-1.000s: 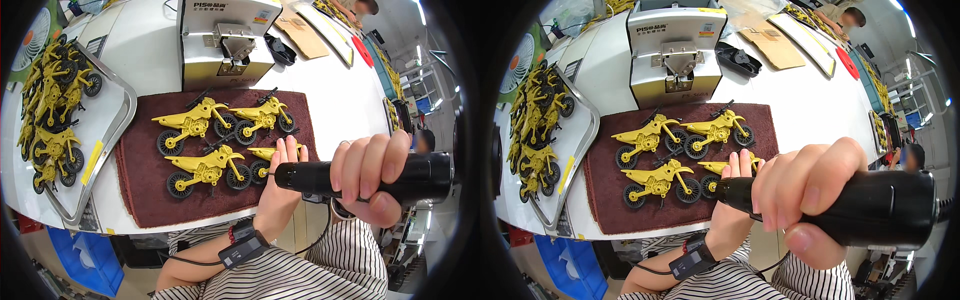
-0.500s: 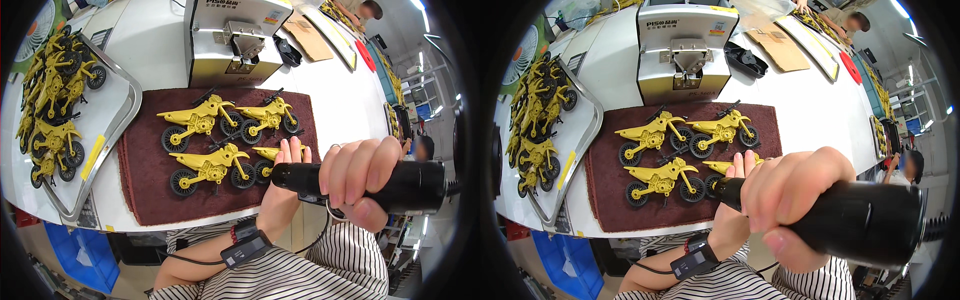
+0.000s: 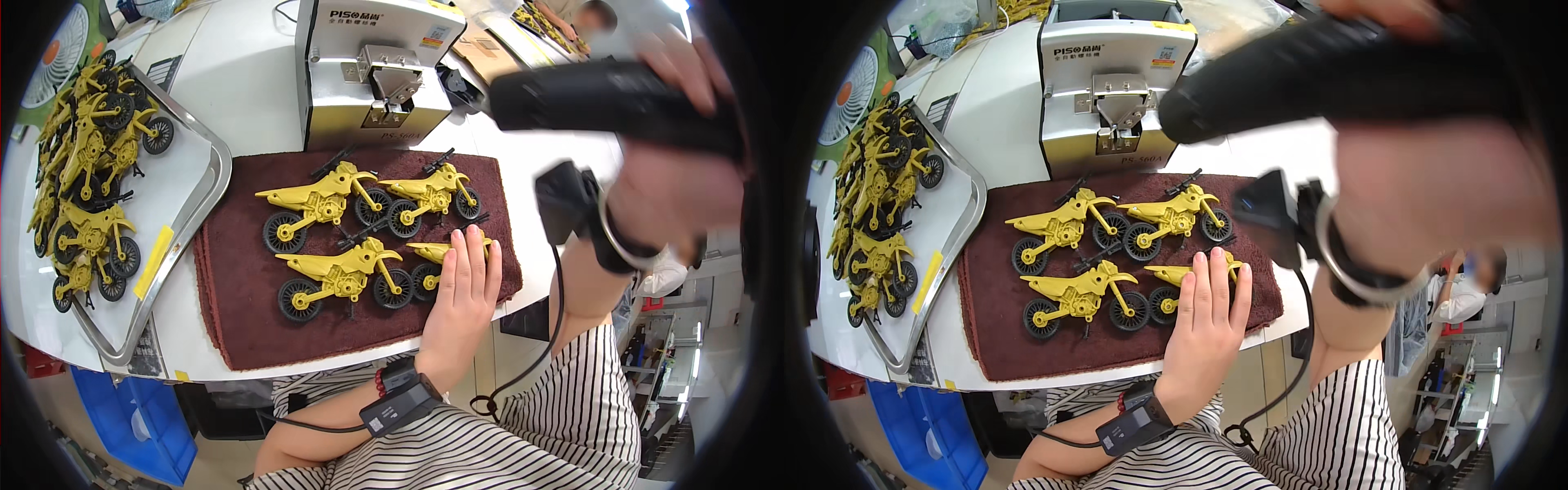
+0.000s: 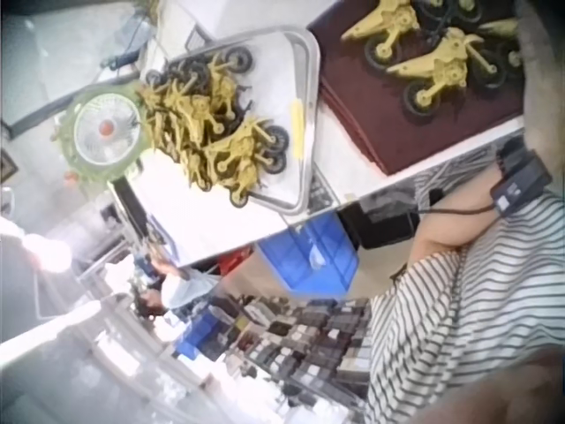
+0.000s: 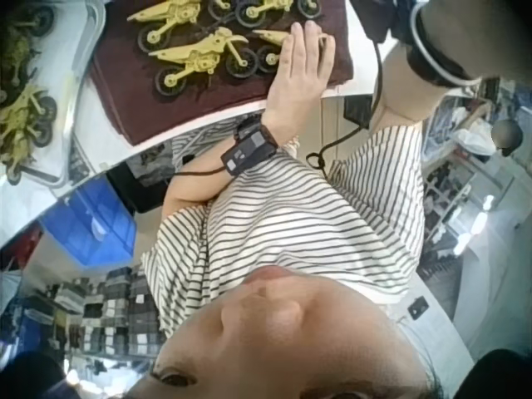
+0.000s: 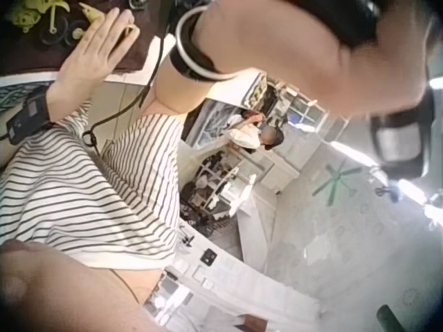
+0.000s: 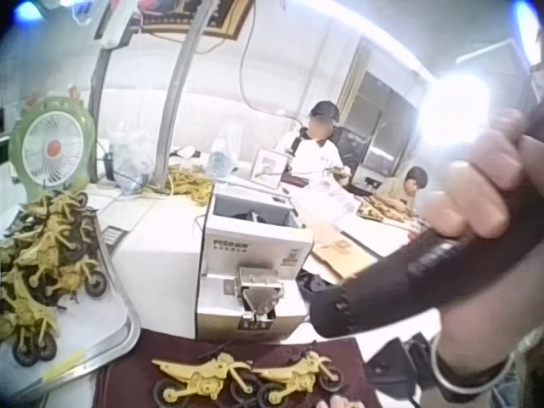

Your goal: Assembling small yellow toy motorcycles using an electric screwdriver on a factory line.

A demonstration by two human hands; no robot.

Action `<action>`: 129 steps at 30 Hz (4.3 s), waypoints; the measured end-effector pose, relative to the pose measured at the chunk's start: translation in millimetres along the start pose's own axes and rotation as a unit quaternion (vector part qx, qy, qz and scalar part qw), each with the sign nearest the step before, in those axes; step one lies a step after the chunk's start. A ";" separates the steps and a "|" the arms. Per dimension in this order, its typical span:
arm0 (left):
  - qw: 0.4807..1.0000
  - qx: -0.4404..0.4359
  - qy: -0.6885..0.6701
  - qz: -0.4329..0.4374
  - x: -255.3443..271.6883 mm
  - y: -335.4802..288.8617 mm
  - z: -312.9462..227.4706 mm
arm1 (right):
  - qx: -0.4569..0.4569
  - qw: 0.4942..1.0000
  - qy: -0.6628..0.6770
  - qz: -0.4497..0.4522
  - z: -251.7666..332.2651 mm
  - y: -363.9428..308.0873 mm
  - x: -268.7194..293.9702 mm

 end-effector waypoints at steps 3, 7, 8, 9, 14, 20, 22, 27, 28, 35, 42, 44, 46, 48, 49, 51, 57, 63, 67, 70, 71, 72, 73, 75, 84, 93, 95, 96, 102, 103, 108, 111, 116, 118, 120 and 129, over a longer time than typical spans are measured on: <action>1.000 0.007 -0.002 0.007 -1.9 -1.9 2.4 | 0.178 0.977 -0.058 -0.098 -79.4 3.0 -64.3; 1.000 0.002 0.005 -0.006 -1.2 -3.7 3.0 | 0.117 0.990 -0.055 -0.062 -95.7 17.8 -46.7; 1.000 -0.002 0.013 -0.009 -0.4 -3.1 2.2 | 0.113 0.989 -0.074 -0.060 -96.7 18.9 -45.2; 1.000 -0.003 0.013 -0.010 0.4 -2.8 1.9 | 0.113 0.989 -0.074 -0.060 -97.8 19.5 -45.5; 1.000 0.000 0.006 -0.006 1.1 -2.1 2.3 | 0.068 0.995 -0.019 -0.074 -109.1 18.0 -43.8; 0.999 0.001 -0.031 -0.008 -1.7 -4.4 6.2 | -0.039 0.998 -0.030 -0.051 -79.0 -17.7 -54.5; 1.000 -0.005 -0.022 0.011 -0.4 -3.8 1.6 | -0.055 0.995 -0.040 0.079 -67.9 -37.1 -32.0; 0.997 -0.017 -0.042 0.057 -2.7 -5.8 -3.4 | -0.111 0.991 -0.050 0.050 -54.3 -72.1 -32.9; 0.998 -0.009 -0.040 0.040 -2.7 -5.1 -2.7 | -0.111 0.991 -0.050 0.049 -56.1 -74.0 -31.9; 0.997 -0.013 -0.071 -0.012 -8.2 -9.0 -4.3 | -0.134 0.990 -0.042 -0.020 -71.9 -83.9 -28.7; 0.998 0.005 -0.056 -0.025 -9.7 -9.8 -5.2 | -0.155 0.988 -0.007 -0.020 -81.0 -83.9 -30.1; 0.997 0.006 -0.064 -0.034 -11.5 -9.4 -4.3 | -0.159 0.987 -0.004 -0.025 -83.2 -85.3 -30.3; 0.998 -0.001 -0.062 -0.028 -10.7 -8.8 -7.1 | -0.160 0.987 -0.020 -0.027 -78.9 -86.6 -31.3; 0.997 -0.015 -0.065 -0.027 -7.4 -6.2 -12.8 | -0.153 0.987 -0.047 -0.032 -69.1 -87.7 -32.5; 0.998 -0.010 -0.055 -0.030 -8.8 -7.3 -10.2 | -0.150 0.987 -0.055 -0.026 -72.3 -87.3 -34.2; 0.999 -0.002 -0.043 -0.032 -11.9 -10.1 -6.0 | -0.154 0.987 -0.037 -0.016 -80.8 -87.4 -32.9; 0.997 -0.011 -0.068 0.041 -3.5 -6.1 -0.6 | -0.116 0.991 -0.054 -0.028 -62.6 -72.3 -29.4; 0.989 -0.010 -0.143 -0.033 9.8 -6.7 10.1 | 0.035 0.999 0.008 -0.036 -24.5 -33.9 -29.7; 0.974 0.023 -0.223 0.016 42.2 -36.5 29.1 | 0.019 1.000 -0.007 0.004 -37.3 -11.8 -27.6; 0.969 0.096 -0.223 0.053 59.6 -53.5 58.9 | 0.138 0.972 -0.066 -0.181 -73.0 -3.9 -82.3; 0.970 0.121 -0.203 0.056 59.5 -59.2 67.3 | 0.140 0.979 -0.038 -0.141 -85.4 -1.4 -73.7; 0.973 0.129 -0.184 0.057 55.2 -63.8 73.6 | 0.111 0.983 -0.033 -0.141 -90.0 4.0 -64.3; 0.973 0.131 -0.184 0.055 54.0 -67.9 77.1 | 0.083 0.986 -0.032 -0.140 -93.4 10.5 -58.3; 0.971 0.135 -0.180 0.076 51.5 -72.7 79.1 | 0.148 0.983 -0.048 -0.101 -105.6 13.3 -51.7; 0.979 0.151 -0.112 0.073 58.6 -75.7 89.6 | 0.044 0.991 -0.044 -0.115 -99.4 -2.9 -68.3; 0.981 0.139 -0.124 0.047 46.2 -76.6 92.5 | -0.078 0.986 0.027 0.146 -77.6 -73.5 -70.4; 0.984 0.141 -0.108 0.018 43.1 -78.4 93.7 | -0.083 0.987 0.036 0.132 -84.9 -78.3 -75.1; 0.983 0.145 -0.107 0.019 45.5 -78.4 94.6 | -0.085 0.987 0.040 0.134 -89.5 -79.4 -76.5; 0.973 0.158 -0.166 0.025 52.6 -73.6 93.2 | -0.106 0.986 0.004 0.128 -84.5 -83.6 -78.4; 0.973 0.164 -0.163 0.013 52.0 -73.2 93.3 | -0.113 0.985 -0.023 0.129 -82.7 -84.2 -80.8; 0.969 0.180 -0.167 0.003 51.3 -74.3 94.4 | -0.118 0.983 -0.031 0.139 -89.1 -84.8 -82.9; 0.970 0.162 -0.178 -0.024 53.2 -71.0 91.3 | -0.132 0.979 -0.063 0.144 -74.9 -81.8 -84.4; 0.977 0.160 -0.139 0.026 54.7 -73.8 96.5 | -0.139 0.964 -0.107 0.202 -81.0 -79.1 -86.2; 0.977 0.161 -0.140 0.023 52.9 -75.1 98.6 | -0.138 0.971 -0.080 0.176 -87.1 -81.1 -86.4; 0.976 0.169 -0.137 0.023 53.5 -77.7 103.0 | -0.128 0.982 -0.006 0.140 -92.7 -77.3 -85.9; 0.982 0.124 -0.101 0.100 56.3 -74.9 97.5 | 0.080 0.994 -0.069 -0.025 -38.3 -9.3 -51.0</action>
Point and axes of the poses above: each hand's wrist, its own y-axis towards the middle knuckle, its own x-axis out of the back of the hand, z = x × y, the point moved 1 cm from there along y, towards the middle knuckle, and after that the axes turned 3 degrees about -x, right-handed, at the moved point
